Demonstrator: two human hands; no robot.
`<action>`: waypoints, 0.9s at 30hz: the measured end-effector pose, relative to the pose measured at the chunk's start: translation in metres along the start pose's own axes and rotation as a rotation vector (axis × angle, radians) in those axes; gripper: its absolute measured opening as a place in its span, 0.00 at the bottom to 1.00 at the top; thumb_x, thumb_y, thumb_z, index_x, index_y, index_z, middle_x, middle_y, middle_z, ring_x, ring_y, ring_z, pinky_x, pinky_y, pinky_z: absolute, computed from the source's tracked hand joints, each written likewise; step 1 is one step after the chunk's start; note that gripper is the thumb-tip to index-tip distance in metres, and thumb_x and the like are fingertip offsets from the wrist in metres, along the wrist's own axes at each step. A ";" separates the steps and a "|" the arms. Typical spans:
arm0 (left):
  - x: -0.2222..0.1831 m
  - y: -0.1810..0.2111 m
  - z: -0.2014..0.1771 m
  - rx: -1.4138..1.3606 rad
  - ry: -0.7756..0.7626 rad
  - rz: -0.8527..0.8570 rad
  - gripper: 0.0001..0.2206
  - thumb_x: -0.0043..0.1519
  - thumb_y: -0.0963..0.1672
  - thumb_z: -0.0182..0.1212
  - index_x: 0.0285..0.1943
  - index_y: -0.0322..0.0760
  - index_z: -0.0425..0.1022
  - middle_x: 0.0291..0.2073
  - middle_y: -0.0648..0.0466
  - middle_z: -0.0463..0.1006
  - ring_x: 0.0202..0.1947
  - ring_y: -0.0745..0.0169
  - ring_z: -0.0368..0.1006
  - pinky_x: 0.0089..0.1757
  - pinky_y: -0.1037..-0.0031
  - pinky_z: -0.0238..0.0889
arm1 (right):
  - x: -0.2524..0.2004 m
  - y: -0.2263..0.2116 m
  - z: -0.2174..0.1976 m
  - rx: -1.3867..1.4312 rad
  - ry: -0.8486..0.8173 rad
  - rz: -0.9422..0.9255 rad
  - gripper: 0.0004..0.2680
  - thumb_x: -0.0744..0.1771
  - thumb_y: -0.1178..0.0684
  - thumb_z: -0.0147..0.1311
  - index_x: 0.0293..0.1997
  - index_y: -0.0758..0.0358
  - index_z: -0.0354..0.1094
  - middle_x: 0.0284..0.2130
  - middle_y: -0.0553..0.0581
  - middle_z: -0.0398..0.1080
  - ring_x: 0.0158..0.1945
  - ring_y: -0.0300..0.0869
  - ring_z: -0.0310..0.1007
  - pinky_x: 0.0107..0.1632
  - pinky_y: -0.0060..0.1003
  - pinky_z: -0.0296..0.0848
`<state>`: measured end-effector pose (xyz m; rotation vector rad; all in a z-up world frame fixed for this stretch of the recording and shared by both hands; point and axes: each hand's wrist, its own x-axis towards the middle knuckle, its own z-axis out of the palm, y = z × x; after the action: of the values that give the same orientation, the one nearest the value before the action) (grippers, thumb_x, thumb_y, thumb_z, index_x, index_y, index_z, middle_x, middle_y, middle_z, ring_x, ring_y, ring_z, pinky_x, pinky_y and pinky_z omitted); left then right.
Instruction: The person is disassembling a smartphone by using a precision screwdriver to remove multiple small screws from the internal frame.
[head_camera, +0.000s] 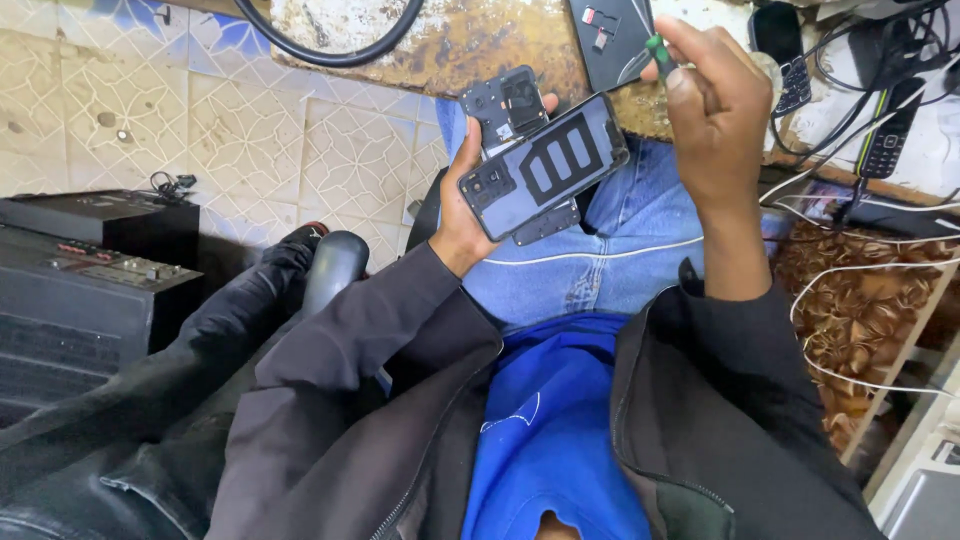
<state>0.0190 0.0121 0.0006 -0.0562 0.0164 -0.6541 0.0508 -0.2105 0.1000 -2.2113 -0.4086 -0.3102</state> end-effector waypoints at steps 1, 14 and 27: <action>0.001 0.001 0.001 0.013 0.006 -0.008 0.33 0.75 0.57 0.46 0.80 0.30 0.56 0.71 0.37 0.67 0.70 0.39 0.66 0.71 0.51 0.58 | -0.003 -0.004 -0.001 0.049 0.007 0.035 0.15 0.76 0.55 0.40 0.65 0.78 0.68 0.43 0.67 0.74 0.47 0.51 0.71 0.60 0.51 0.73; 0.004 0.003 -0.009 0.021 -0.023 0.033 0.32 0.76 0.56 0.48 0.80 0.30 0.56 0.74 0.44 0.64 0.75 0.41 0.61 0.74 0.48 0.53 | -0.003 0.023 -0.002 0.114 -0.072 0.182 0.13 0.71 0.70 0.37 0.63 0.80 0.62 0.44 0.69 0.68 0.38 0.48 0.69 0.45 0.40 0.73; 0.001 0.000 -0.003 0.009 0.007 -0.028 0.33 0.75 0.58 0.47 0.80 0.32 0.58 0.70 0.41 0.69 0.70 0.43 0.67 0.70 0.53 0.58 | 0.018 0.067 0.018 -0.205 -0.141 -0.038 0.08 0.72 0.66 0.50 0.52 0.78 0.76 0.43 0.68 0.77 0.47 0.55 0.75 0.46 0.47 0.71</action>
<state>0.0200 0.0109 -0.0019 -0.0452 0.0199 -0.6820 0.0955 -0.2326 0.0480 -2.4371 -0.5155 -0.2253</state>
